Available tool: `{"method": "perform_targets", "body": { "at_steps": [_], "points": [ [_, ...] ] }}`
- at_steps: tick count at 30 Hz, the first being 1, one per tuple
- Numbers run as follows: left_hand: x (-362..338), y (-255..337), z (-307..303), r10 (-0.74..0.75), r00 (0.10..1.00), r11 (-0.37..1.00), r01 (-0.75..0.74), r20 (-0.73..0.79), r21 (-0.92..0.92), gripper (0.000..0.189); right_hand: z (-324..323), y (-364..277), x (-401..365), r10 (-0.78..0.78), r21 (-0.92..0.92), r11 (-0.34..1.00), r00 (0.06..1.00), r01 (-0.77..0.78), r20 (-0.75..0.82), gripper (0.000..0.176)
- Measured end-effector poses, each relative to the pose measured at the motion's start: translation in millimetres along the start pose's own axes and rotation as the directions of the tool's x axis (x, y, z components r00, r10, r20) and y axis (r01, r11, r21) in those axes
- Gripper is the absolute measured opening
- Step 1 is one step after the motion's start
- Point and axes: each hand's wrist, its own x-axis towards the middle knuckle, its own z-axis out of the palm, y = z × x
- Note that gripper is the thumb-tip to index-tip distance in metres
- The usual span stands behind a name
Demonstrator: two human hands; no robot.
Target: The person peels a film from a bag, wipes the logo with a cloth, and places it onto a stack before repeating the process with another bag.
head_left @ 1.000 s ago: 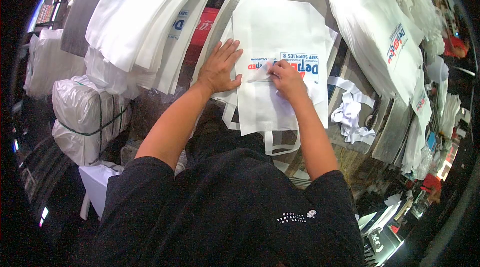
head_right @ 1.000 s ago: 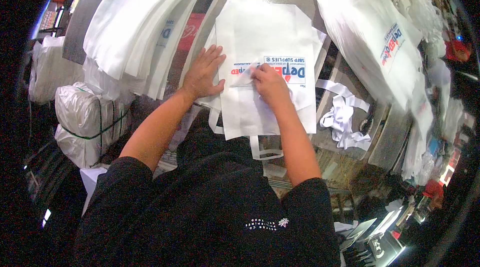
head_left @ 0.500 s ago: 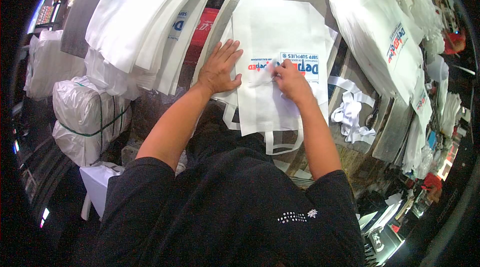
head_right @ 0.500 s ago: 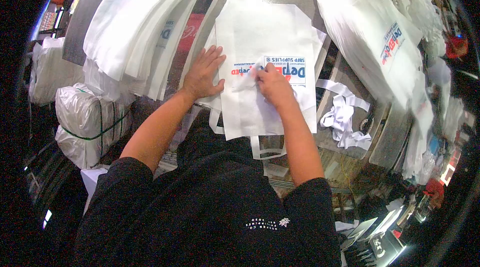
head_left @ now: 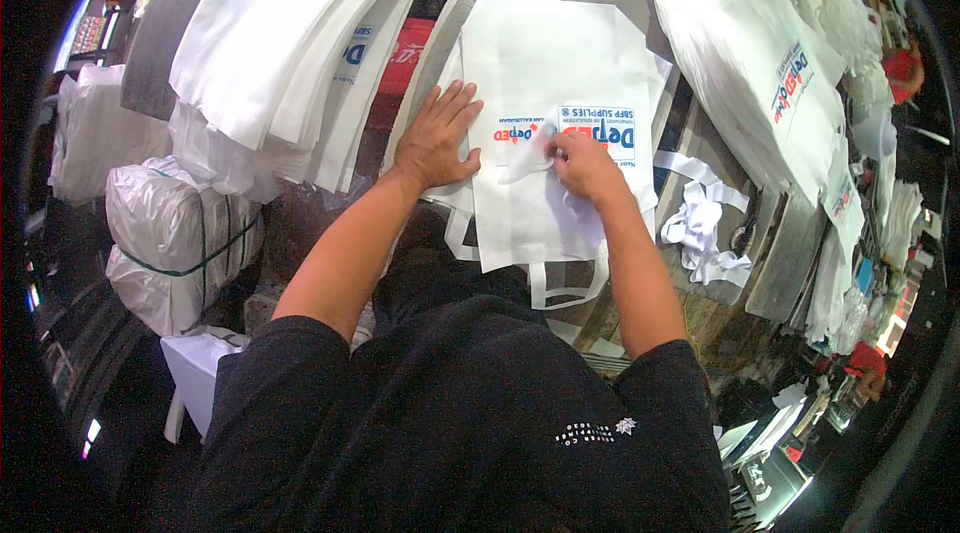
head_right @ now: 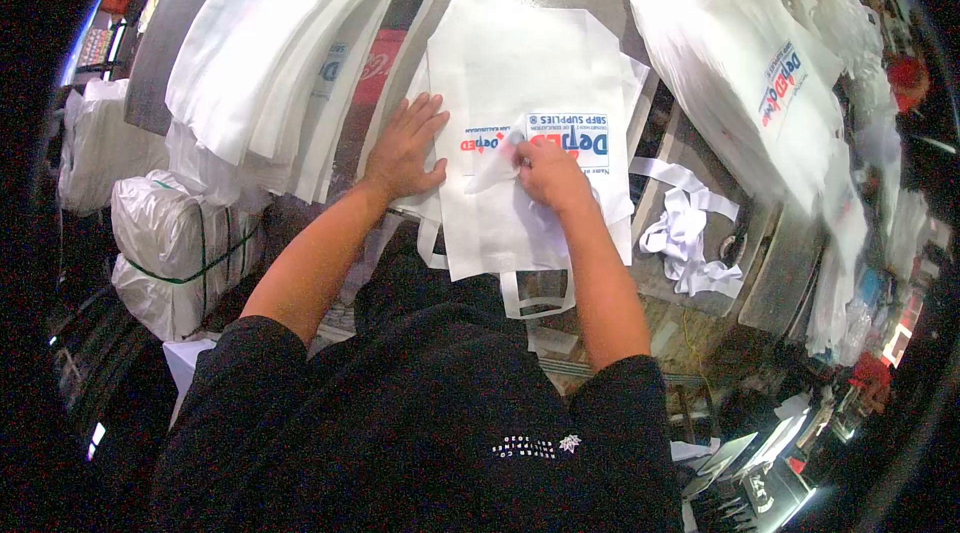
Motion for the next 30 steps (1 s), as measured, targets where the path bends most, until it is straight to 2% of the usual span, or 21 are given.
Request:
{"method": "perform_targets", "body": {
  "at_steps": [4,6,7,9,10,12,13,15,19,21,30],
  "points": [
    [0,1,-1,-0.007,1.000,1.000,0.006,0.013,0.006,0.067,3,-7,-2,0.037,0.039,0.999,0.998,-0.035,-0.044,0.030],
    [0,2,0,-0.006,1.000,1.000,0.006,0.014,0.009,0.066,5,-18,-5,0.126,0.113,0.988,0.981,-0.109,-0.150,0.042],
    [0,1,0,-0.009,1.000,1.000,0.009,0.015,0.015,0.066,8,-22,-6,0.126,0.112,0.988,0.981,-0.110,-0.150,0.042],
    [0,0,0,-0.004,1.000,1.000,0.004,0.008,0.008,0.066,13,-32,-5,0.319,0.140,0.945,0.925,-0.294,-0.206,0.049],
    [0,0,0,0.001,1.000,1.000,-0.001,0.003,0.000,0.066,15,-35,-4,0.318,0.141,0.945,0.925,-0.294,-0.207,0.049],
    [0,0,1,0.003,1.000,1.000,-0.003,0.005,0.002,0.066,19,-41,-2,0.448,0.273,0.886,0.845,-0.375,-0.292,0.049],
    [0,0,1,0.003,1.000,1.000,-0.003,0.007,0.002,0.066,23,-42,-1,0.451,0.276,0.884,0.843,-0.377,-0.294,0.049],
    [0,0,2,0.006,1.000,1.000,-0.006,0.003,0.001,0.066,31,-40,2,0.486,0.357,0.866,0.752,-0.349,-0.445,0.050],
    [-1,0,2,0.003,1.000,1.000,-0.003,-0.010,-0.006,0.066,28,-34,1,0.517,0.398,0.840,0.767,-0.369,-0.380,0.052],
    [-1,0,2,0.004,1.000,1.000,-0.004,-0.010,-0.004,0.066,22,-31,0,0.516,0.374,0.827,0.832,-0.420,-0.206,0.053],
    [-1,0,2,0.007,1.000,1.000,-0.007,-0.010,-0.017,0.067,25,-30,-5,0.516,0.290,0.847,0.817,-0.444,-0.257,0.050]
  ]
}}
